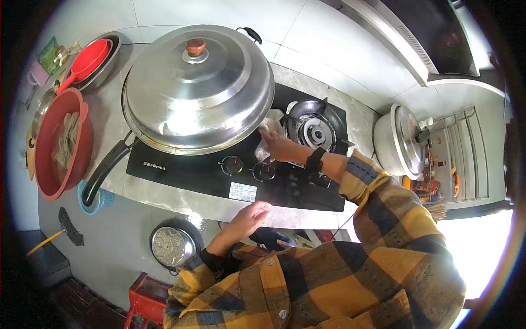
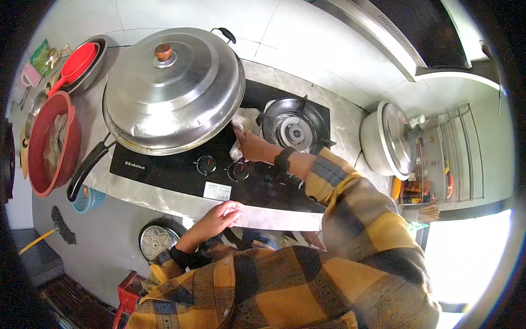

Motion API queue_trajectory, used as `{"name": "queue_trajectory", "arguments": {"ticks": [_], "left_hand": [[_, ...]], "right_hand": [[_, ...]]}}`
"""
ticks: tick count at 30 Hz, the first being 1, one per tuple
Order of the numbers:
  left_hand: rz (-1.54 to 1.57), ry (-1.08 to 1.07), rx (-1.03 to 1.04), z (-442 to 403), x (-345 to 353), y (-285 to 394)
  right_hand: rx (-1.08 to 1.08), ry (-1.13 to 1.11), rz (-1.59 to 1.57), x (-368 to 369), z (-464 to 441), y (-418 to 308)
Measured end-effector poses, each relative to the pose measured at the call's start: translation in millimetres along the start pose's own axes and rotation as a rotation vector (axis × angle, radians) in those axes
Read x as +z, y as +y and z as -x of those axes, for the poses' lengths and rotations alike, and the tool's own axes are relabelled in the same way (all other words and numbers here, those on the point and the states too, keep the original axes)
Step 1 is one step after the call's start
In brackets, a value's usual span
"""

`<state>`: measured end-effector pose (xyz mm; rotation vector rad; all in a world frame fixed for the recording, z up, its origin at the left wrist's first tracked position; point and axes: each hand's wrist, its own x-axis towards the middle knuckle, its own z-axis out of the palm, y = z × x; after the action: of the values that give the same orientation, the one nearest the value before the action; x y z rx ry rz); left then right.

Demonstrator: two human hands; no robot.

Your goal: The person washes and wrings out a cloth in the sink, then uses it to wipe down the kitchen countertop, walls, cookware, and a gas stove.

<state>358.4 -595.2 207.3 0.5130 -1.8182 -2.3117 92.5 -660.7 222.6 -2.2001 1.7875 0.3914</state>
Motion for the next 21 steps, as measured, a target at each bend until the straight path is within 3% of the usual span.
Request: {"name": "queue_trajectory", "arguments": {"ticks": [2,6,8,9,12,13,15,18,20,21], "left_hand": [[-0.026,-0.012,0.0,4,-3,-2],[-0.05,-0.046,-0.007,8,-9,6],[-0.026,-0.054,-0.058,10,-14,5],[-0.007,-0.052,-0.081,10,-14,4],[0.019,-0.059,-0.089,15,-15,5],[0.022,-0.063,-0.081,16,-16,7],[0.036,-0.048,-0.095,17,-15,12],[0.045,-0.031,-0.124,19,-19,7],[0.061,-0.01,-0.127,20,-19,4],[0.073,0.005,-0.118,19,-19,3]], "right_hand": [[-0.01,-0.008,0.253,24,-23,21],[0.192,0.113,-0.038,27,-47,26],[0.184,0.12,-0.126,4,-31,15],[0.116,0.015,0.12,-26,-16,-7],[-0.154,0.326,-0.072,7,-8,0],[-0.223,0.332,-0.152,0,-3,-8],[-0.115,0.221,-0.252,-11,-2,-23],[-0.134,0.248,-0.285,-8,-22,-29],[-0.274,0.324,-0.416,-14,-25,-36],[-0.273,0.379,-0.325,-16,-25,-45]]}}
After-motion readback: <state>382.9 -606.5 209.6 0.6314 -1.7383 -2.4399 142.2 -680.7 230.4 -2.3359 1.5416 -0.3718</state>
